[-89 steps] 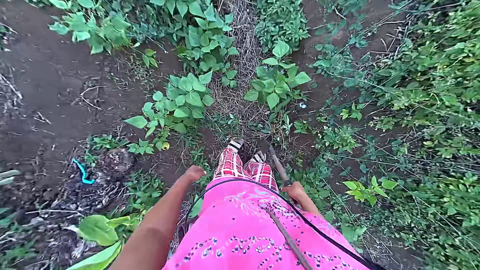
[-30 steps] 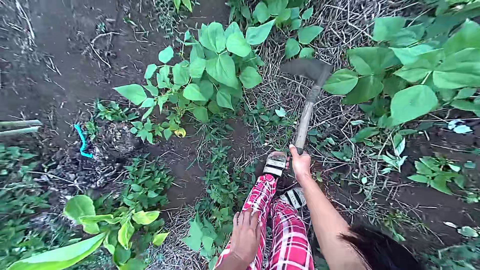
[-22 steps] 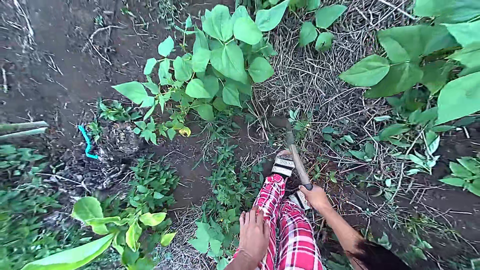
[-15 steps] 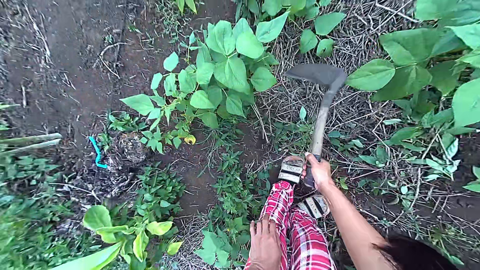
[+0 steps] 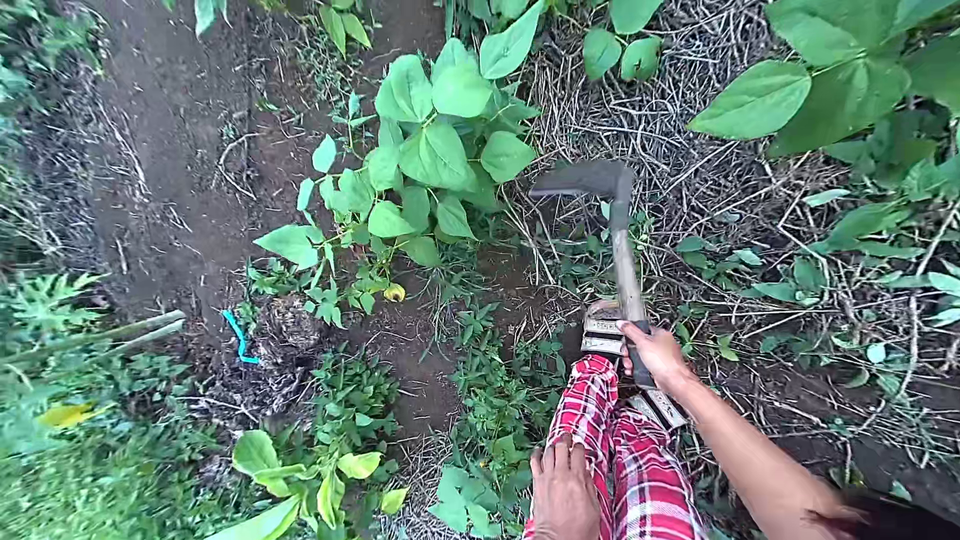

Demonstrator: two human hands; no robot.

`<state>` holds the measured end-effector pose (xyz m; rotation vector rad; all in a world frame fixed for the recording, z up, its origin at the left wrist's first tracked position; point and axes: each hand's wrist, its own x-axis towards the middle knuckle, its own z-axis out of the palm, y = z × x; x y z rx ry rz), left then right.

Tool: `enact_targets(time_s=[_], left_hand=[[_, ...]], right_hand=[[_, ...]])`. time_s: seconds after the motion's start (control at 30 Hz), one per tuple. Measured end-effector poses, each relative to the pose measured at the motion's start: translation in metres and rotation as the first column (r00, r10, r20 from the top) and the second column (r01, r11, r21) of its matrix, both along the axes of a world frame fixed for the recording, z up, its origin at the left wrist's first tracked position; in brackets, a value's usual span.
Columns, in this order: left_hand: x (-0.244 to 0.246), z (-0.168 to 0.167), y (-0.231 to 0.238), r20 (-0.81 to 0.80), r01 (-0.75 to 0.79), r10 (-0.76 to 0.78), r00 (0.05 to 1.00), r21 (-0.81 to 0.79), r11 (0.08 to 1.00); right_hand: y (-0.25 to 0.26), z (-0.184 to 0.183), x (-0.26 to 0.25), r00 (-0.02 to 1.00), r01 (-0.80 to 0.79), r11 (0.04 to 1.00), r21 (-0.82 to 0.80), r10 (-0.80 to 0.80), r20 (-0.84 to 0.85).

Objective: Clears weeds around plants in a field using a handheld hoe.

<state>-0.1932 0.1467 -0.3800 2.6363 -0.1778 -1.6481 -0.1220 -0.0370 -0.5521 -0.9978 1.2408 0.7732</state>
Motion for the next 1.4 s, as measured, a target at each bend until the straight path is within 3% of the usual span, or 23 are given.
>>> enact_targets(time_s=[0.07,0.13,0.17,0.23,0.27,0.33,0.4,0.47,0.53,0.6,0.67,0.73,0.8,0.87,0.93,1.0,1.07,1.13,1.2,1.27,1.33,1.4], left_hand=[[-0.001,0.0,0.002,0.06,-0.003,0.005,0.998,-0.02,1.0],[0.0,-0.001,0.003,0.099,0.009,-0.006,0.995,-0.026,1.0],[0.001,-0.003,0.002,0.103,0.021,-0.019,0.994,-0.013,1.0],[0.003,-0.001,-0.003,0.067,0.046,-0.048,0.997,0.033,0.998],[0.005,0.001,-0.005,0.041,0.058,-0.06,0.997,0.052,0.997],[0.009,-0.003,-0.008,0.015,0.067,-0.067,0.998,0.056,0.996],[0.008,-0.004,-0.008,-0.009,0.072,-0.071,0.997,0.06,0.996],[0.01,-0.004,-0.009,-0.044,0.085,-0.082,0.996,0.074,0.994],[0.011,-0.003,-0.008,-0.052,0.08,-0.076,0.996,0.076,0.994],[0.012,-0.003,-0.008,-0.048,0.07,-0.067,0.997,0.078,0.994],[0.013,-0.005,-0.008,-0.018,0.08,-0.079,0.997,0.063,0.995],[0.014,-0.007,-0.01,-0.005,0.091,-0.091,0.996,0.059,0.994],[0.015,-0.004,-0.013,-0.033,0.096,-0.094,0.995,0.075,0.993],[0.019,-0.008,-0.015,-0.057,0.106,-0.102,0.993,0.077,0.991],[0.014,-0.009,-0.016,-0.07,0.121,-0.116,0.991,0.074,0.99],[0.013,-0.01,-0.019,-0.112,0.133,-0.123,0.986,0.087,0.987],[0.01,-0.009,-0.019,-0.112,0.12,-0.11,0.988,0.081,0.989],[0.008,-0.008,-0.018,-0.085,0.091,-0.085,0.993,0.066,0.994],[0.007,-0.008,-0.014,-0.049,0.074,-0.072,0.996,0.05,0.996],[0.007,-0.01,-0.011,-0.006,0.082,-0.082,0.997,0.028,0.996],[0.007,-0.009,-0.01,-0.004,0.087,-0.087,0.996,0.026,0.996],[0.011,-0.009,-0.01,-0.027,0.076,-0.075,0.997,0.027,0.997]], right_hand=[[0.025,-0.009,0.051,0.947,0.307,0.951,0.018,-0.308,0.096],[0.064,-0.033,0.082,0.882,0.446,0.893,0.053,-0.449,0.141],[0.085,-0.048,0.083,0.901,0.409,0.91,0.074,-0.415,0.128],[0.116,-0.069,0.05,0.988,0.143,0.97,0.194,-0.15,0.021],[0.121,-0.072,0.028,0.999,0.041,0.958,0.285,-0.033,-0.032],[0.102,-0.066,0.011,0.997,-0.02,0.947,0.322,0.044,-0.066],[0.068,-0.048,0.012,0.997,-0.053,0.967,0.248,0.064,-0.037],[0.041,-0.034,0.025,1.0,0.016,0.985,0.172,-0.018,0.008],[0.032,-0.028,0.047,0.968,0.226,0.967,0.122,-0.237,0.085],[0.043,-0.031,0.075,0.881,0.429,0.898,0.1,-0.44,0.176],[0.072,-0.047,0.088,0.857,0.466,0.881,0.082,-0.473,0.204],[0.1,-0.07,0.062,0.967,0.215,0.965,0.147,-0.232,0.106],[0.106,-0.082,0.008,0.992,-0.111,0.939,0.325,0.122,-0.012],[0.081,-0.074,-0.028,0.964,-0.238,0.914,0.329,0.262,-0.032],[0.048,-0.056,-0.049,0.95,-0.301,0.93,0.21,0.313,-0.024],[0.024,-0.044,-0.043,0.973,-0.228,0.964,0.133,0.232,-0.015],[0.017,-0.034,-0.014,1.0,-0.003,0.994,0.112,0.001,0.011],[0.029,-0.034,0.03,0.952,0.289,0.946,0.145,-0.3,0.057],[0.057,-0.048,0.064,0.891,0.423,0.887,0.186,-0.445,0.091],[0.088,-0.069,0.067,0.933,0.328,0.913,0.241,-0.353,0.067],[0.105,-0.09,0.027,0.999,-0.029,0.94,0.34,0.022,0.026],[0.098,-0.1,-0.026,0.932,-0.351,0.848,0.397,0.359,0.058]])
